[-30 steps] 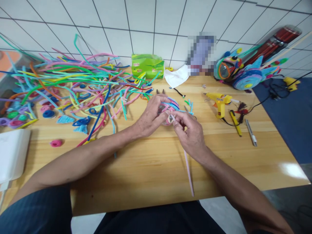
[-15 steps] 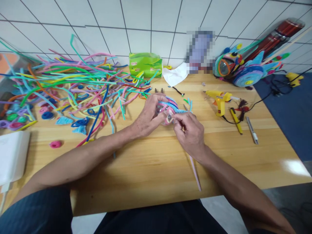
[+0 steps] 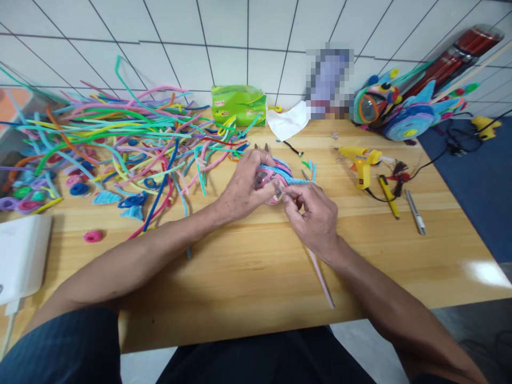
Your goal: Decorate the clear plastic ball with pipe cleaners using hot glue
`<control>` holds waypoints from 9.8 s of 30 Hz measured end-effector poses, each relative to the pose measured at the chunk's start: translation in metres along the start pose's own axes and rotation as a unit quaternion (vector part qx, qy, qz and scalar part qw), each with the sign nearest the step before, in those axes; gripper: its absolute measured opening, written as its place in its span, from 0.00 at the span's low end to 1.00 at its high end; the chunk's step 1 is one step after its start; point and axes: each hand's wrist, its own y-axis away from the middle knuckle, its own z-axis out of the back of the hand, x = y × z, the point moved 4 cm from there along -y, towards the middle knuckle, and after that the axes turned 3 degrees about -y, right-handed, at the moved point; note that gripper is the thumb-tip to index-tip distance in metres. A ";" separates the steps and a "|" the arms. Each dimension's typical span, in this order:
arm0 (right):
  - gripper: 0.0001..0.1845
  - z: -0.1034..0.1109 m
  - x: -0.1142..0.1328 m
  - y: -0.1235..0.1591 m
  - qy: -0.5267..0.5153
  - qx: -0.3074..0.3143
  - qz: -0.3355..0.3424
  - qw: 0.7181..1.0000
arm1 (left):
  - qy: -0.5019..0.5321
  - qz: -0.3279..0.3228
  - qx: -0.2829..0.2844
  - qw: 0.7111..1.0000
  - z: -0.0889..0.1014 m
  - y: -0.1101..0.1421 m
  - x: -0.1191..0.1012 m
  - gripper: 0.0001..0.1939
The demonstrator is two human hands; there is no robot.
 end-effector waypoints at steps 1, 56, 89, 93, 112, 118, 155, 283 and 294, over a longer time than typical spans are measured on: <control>0.08 0.000 0.000 0.000 -0.001 -0.004 -0.001 1.000 | -0.002 -0.001 -0.008 1.000 -0.001 0.001 0.000 0.13; 0.04 -0.009 -0.005 0.002 -0.105 -0.006 -0.123 0.987 | 0.038 0.074 0.009 0.996 0.001 -0.003 -0.004 0.13; 0.05 -0.004 -0.009 0.002 -0.095 -0.010 -0.105 0.990 | 0.003 0.049 0.120 0.992 0.010 -0.011 -0.007 0.24; 0.05 0.000 -0.011 -0.001 -0.093 -0.015 -0.103 0.990 | -0.024 0.058 0.071 0.996 0.008 -0.006 -0.008 0.29; 0.03 0.001 -0.026 -0.003 -0.159 0.021 -0.182 0.970 | -0.016 0.106 0.059 0.993 0.003 -0.001 -0.006 0.30; 0.04 0.006 -0.023 -0.008 -0.155 0.015 -0.168 0.973 | 0.010 0.134 0.032 0.990 -0.001 0.005 -0.012 0.28; 0.06 0.007 -0.025 -0.006 -0.063 0.010 -0.053 0.997 | 0.071 0.201 0.045 0.976 0.001 0.002 -0.007 0.33; 0.07 0.011 -0.015 0.003 -0.158 0.009 -0.242 0.957 | -0.048 0.188 0.026 0.981 -0.003 0.016 -0.023 0.42; 0.07 0.015 -0.017 -0.003 -0.143 0.026 -0.184 0.972 | 0.052 0.234 0.181 0.954 0.039 -0.014 -0.031 0.41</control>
